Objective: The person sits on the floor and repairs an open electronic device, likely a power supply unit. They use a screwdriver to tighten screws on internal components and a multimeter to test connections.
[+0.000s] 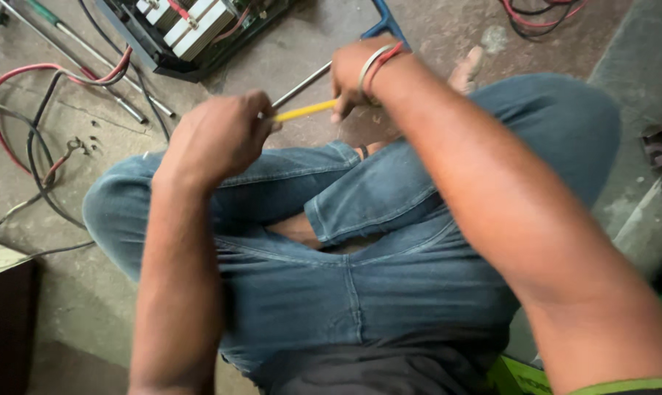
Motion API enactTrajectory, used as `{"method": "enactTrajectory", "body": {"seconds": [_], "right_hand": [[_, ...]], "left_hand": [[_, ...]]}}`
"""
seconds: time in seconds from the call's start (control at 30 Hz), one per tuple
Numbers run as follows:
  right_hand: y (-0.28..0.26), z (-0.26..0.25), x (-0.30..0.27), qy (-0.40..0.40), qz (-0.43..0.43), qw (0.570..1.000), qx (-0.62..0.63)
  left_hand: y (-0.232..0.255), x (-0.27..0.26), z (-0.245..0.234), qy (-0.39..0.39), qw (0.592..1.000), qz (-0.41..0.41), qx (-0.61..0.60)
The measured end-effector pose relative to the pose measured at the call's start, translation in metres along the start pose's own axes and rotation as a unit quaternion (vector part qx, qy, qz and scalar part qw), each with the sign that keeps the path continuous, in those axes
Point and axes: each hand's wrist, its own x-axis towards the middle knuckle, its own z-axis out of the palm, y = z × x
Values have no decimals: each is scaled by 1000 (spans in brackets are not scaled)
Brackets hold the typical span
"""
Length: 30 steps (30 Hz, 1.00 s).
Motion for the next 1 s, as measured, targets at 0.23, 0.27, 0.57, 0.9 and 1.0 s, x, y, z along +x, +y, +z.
{"method": "enactTrajectory", "body": {"seconds": [0.23, 0.27, 0.57, 0.9, 1.0], "right_hand": [[22, 15, 19, -28, 40, 990, -136], [17, 12, 15, -21, 17, 995, -101], [-3, -14, -8, 46, -86, 879, 467], [4, 4, 28, 46, 24, 905, 422], [6, 9, 37, 66, 11, 926, 372]], "left_hand": [[-25, -59, -55, -93, 978, -184, 12], [-31, -67, -62, -63, 984, -165, -25], [-13, 1, 32, -6, 782, -76, -619], [-41, 90, 43, 275, 954, 87, -76], [-52, 122, 41, 352, 929, 112, 0]]}}
